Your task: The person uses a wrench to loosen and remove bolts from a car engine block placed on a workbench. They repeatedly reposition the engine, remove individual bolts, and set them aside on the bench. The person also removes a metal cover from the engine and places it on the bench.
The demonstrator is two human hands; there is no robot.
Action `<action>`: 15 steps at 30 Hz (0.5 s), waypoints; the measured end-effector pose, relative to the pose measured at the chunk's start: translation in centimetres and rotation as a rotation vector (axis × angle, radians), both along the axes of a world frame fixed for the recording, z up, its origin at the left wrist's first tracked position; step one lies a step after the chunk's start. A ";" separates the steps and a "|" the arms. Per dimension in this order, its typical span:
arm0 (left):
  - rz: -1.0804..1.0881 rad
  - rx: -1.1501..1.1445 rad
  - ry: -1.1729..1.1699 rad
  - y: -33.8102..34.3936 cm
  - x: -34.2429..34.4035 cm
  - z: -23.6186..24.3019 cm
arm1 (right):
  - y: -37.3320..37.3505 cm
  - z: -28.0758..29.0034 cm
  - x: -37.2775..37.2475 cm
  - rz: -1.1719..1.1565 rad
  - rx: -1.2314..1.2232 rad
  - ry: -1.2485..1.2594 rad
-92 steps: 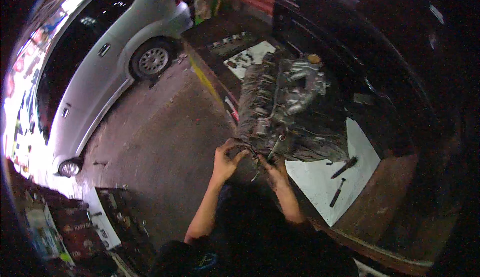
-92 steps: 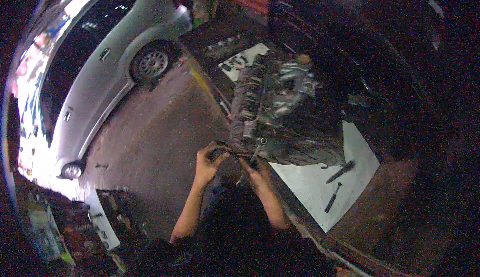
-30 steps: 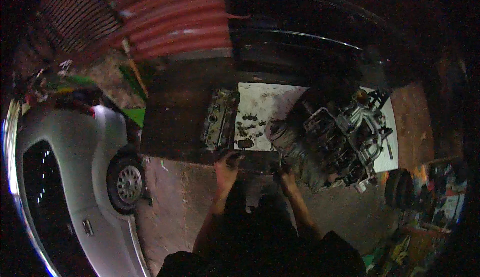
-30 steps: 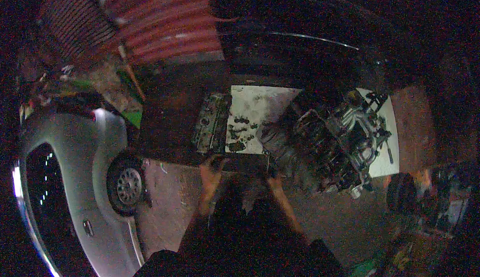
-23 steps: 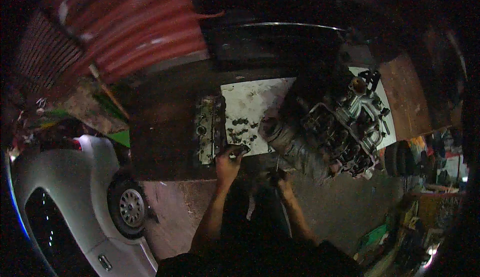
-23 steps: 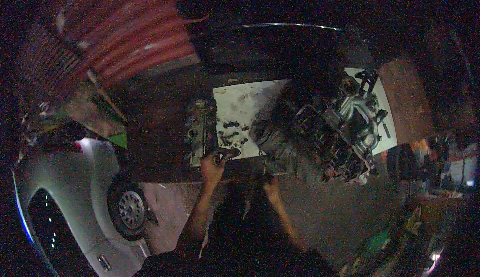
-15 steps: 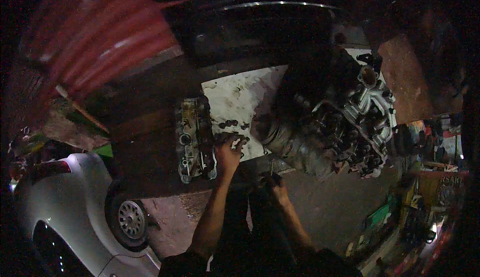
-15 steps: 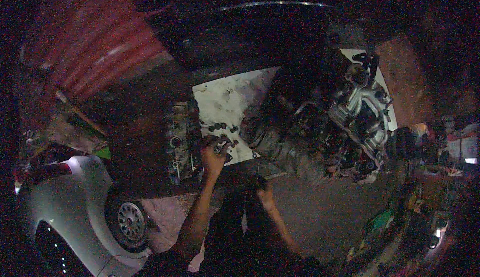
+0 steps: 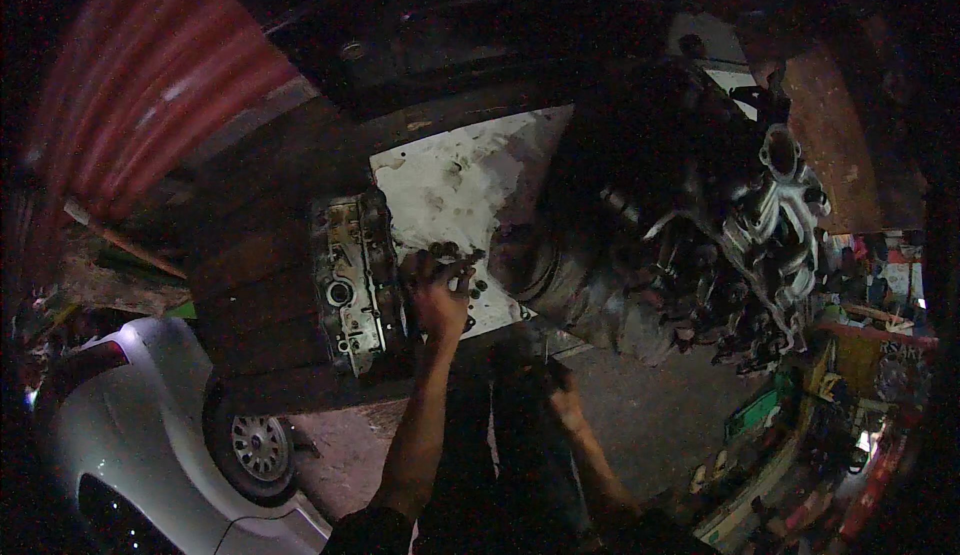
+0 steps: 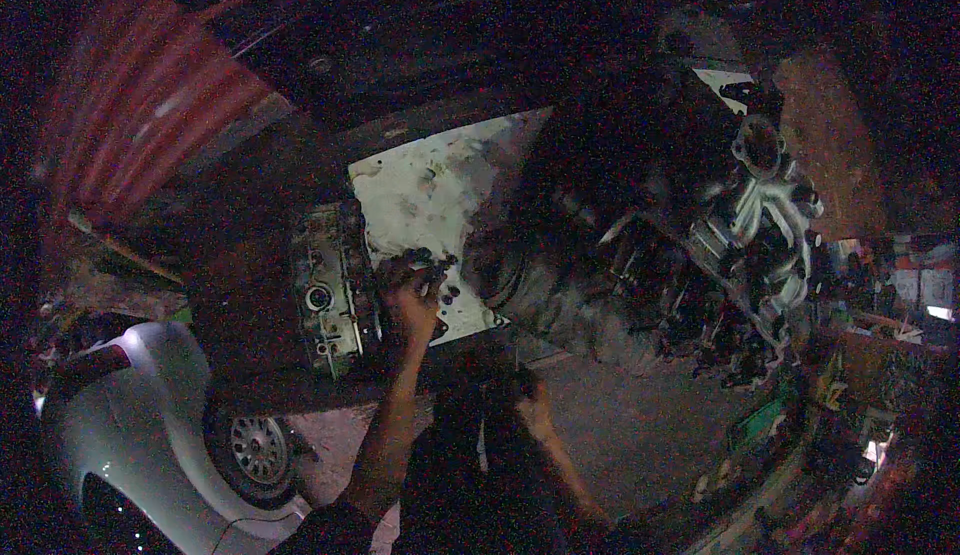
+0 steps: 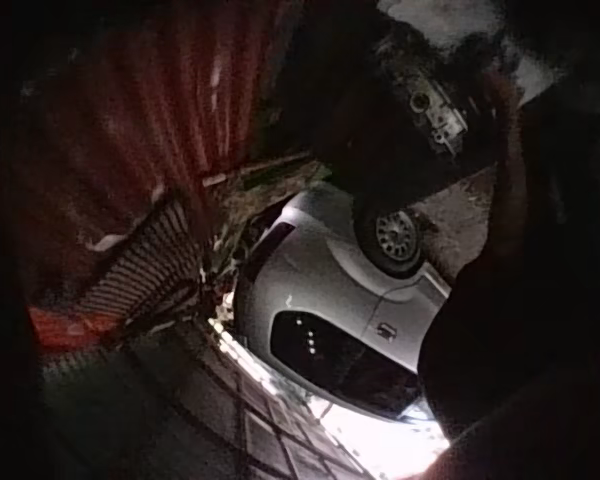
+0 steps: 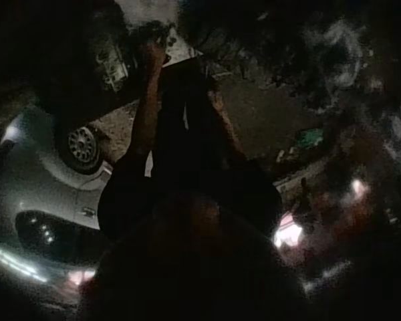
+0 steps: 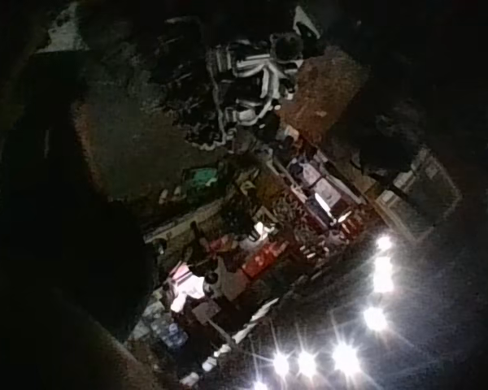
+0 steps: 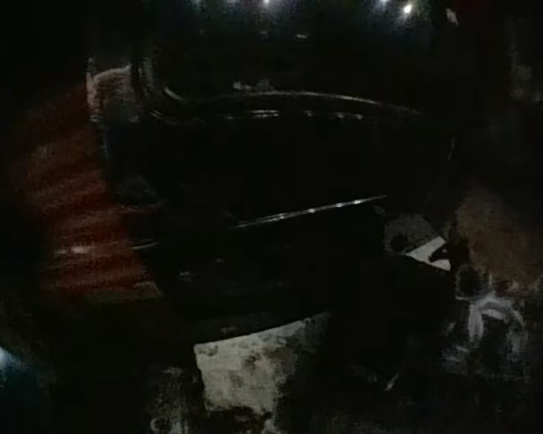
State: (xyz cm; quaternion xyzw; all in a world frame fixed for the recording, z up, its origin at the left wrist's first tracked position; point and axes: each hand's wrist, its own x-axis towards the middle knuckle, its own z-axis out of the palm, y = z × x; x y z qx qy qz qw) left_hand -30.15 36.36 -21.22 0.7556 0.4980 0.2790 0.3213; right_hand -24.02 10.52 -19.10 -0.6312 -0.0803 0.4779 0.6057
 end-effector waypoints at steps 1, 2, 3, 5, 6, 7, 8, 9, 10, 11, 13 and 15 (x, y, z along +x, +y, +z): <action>0.012 -0.004 0.034 0.0 -0.2 -1.0 | -0.1 0.1 -0.1 0.005 -0.021 -0.041; 0.018 0.003 0.052 0.0 -0.2 -1.3 | -0.1 0.3 -0.2 0.010 -0.041 -0.081; 0.025 0.010 0.069 0.0 -0.2 -1.4 | 0.1 0.4 -0.2 -0.013 -0.046 -0.059; 0.024 0.046 0.068 0.0 0.0 -1.1 | 0.7 1.1 -0.2 -0.035 -0.054 -0.039; 0.005 0.041 0.042 0.1 0.0 -0.5 | 1.2 1.8 -0.2 -0.036 -0.058 -0.041; -0.013 0.038 0.016 0.0 0.0 0.2 | 1.6 2.5 0.0 -0.013 -0.062 -0.069; -0.030 0.034 -0.011 -0.1 0.0 1.1 | 1.8 3.1 0.1 0.011 -0.066 -0.097; -0.019 0.044 0.000 -0.3 0.0 1.8 | 1.6 3.1 0.0 -0.019 -0.084 0.008; -0.007 0.055 0.010 -0.6 -0.1 2.7 | 1.0 2.8 -0.1 -0.048 -0.101 0.113; 0.008 0.063 0.023 -1.1 -0.5 3.5 | -0.3 1.8 -0.3 -0.018 -0.109 0.097; 0.047 -0.074 -0.158 -2.4 -1.8 2.3 | -4.1 -2.4 -0.8 0.092 -0.114 -0.067; 0.078 -0.122 -0.204 -3.7 -3.4 3.2 | -5.0 -3.7 -0.7 0.130 -0.081 -0.300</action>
